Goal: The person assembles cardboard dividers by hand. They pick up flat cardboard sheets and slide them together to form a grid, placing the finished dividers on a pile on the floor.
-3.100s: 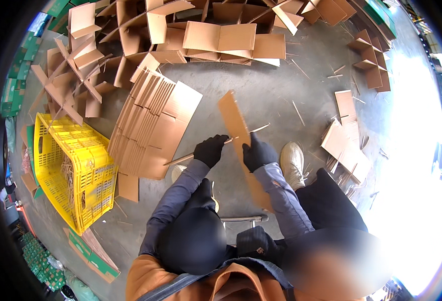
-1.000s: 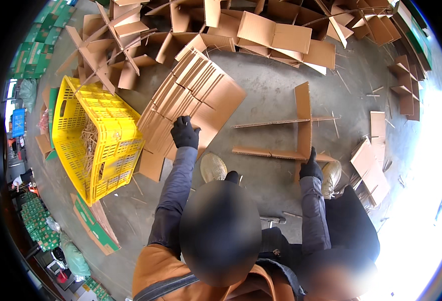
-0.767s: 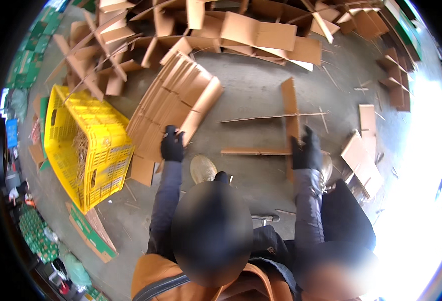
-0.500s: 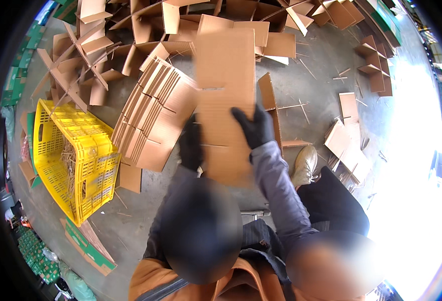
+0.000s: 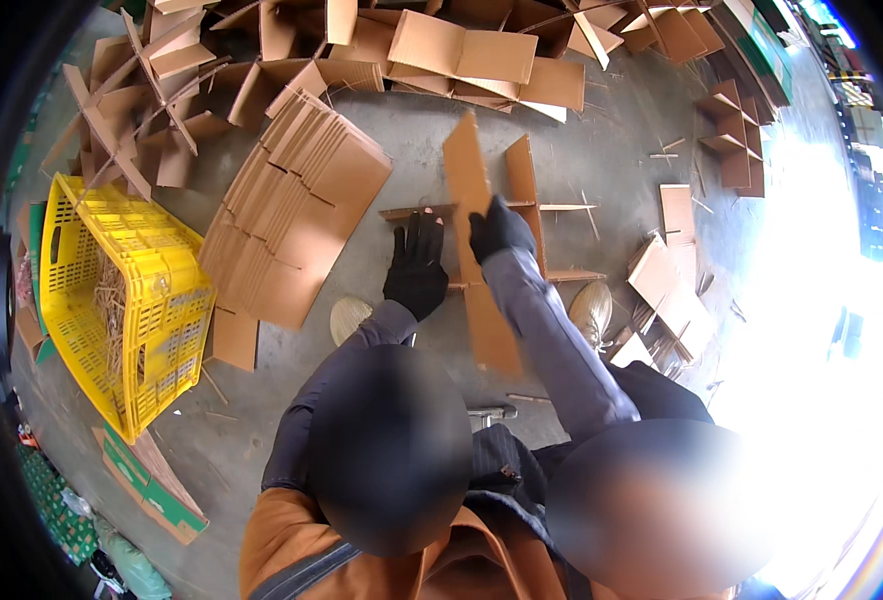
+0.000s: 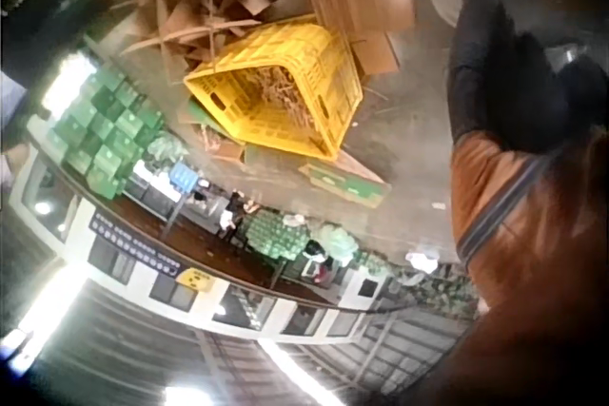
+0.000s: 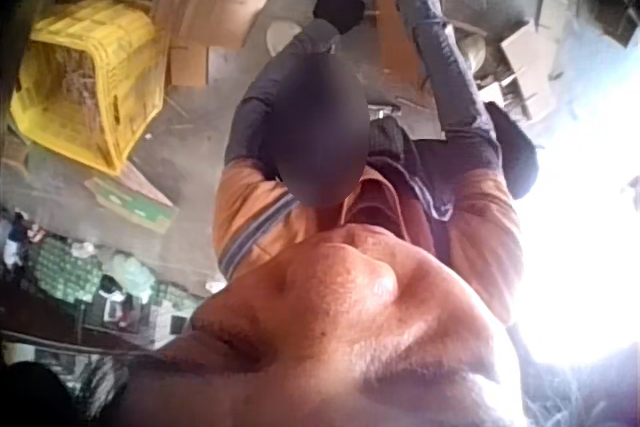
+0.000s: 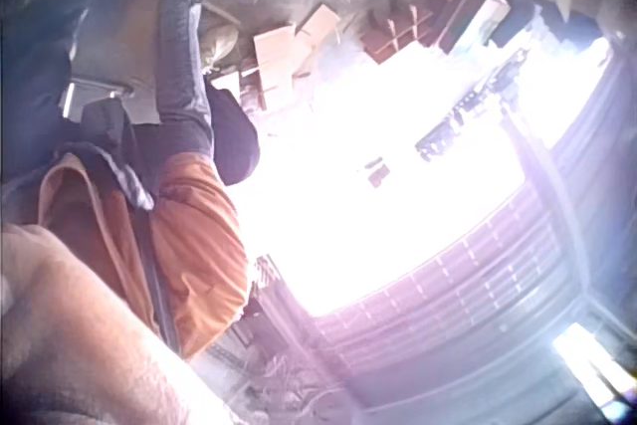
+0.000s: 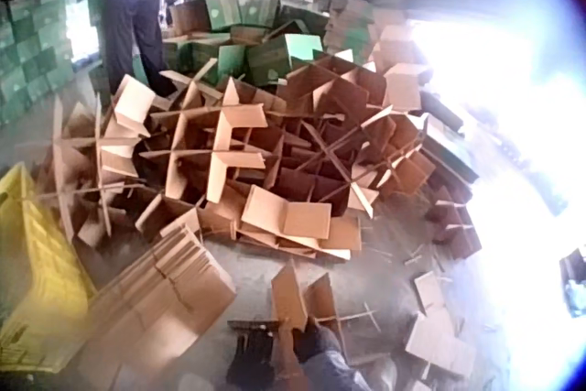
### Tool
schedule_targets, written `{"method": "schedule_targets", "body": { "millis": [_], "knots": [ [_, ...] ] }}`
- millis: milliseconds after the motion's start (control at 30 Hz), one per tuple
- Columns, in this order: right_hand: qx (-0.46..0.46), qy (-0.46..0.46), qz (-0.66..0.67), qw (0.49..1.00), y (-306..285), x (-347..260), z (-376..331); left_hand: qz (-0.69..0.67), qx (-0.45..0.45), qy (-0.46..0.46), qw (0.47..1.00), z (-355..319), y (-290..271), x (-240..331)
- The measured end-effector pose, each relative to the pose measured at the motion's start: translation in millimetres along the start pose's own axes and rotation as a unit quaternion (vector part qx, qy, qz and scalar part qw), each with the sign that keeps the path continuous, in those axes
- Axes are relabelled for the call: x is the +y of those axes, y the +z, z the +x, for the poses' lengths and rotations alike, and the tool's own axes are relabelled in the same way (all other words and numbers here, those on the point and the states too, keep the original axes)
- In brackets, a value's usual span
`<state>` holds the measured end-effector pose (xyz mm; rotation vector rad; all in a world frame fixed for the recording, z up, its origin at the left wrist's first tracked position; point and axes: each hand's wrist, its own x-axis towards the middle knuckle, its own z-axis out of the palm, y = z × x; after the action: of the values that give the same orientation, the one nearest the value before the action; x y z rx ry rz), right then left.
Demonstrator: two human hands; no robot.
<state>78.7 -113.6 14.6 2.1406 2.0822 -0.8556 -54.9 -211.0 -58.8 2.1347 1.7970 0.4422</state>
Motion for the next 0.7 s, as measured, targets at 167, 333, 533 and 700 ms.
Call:
{"method": "schedule_targets", "body": {
  "millis": [167, 333, 533, 700],
  "knots": [
    [-0.004, 0.037, -0.059, 0.998, 15.9, -12.5, 7.3, -0.022, 0.008, -0.017, 1.0, -6.9, 3.1, 1.1],
    [0.015, 0.089, -0.048, 0.995, 38.2, -4.3, -8.4, -0.007, 0.01, -0.025, 1.0, 0.0, -2.8, 0.6],
    [0.06, 0.099, -0.029, 0.993, 42.3, -10.8, -10.2, 0.047, -0.03, -0.047, 0.997, 18.8, -0.5, -1.8],
    [0.038, 0.071, -0.03, 0.996, 39.2, -5.1, -9.4, 0.027, -0.038, -0.035, 0.998, 19.8, 6.1, -8.5]
  ]
}}
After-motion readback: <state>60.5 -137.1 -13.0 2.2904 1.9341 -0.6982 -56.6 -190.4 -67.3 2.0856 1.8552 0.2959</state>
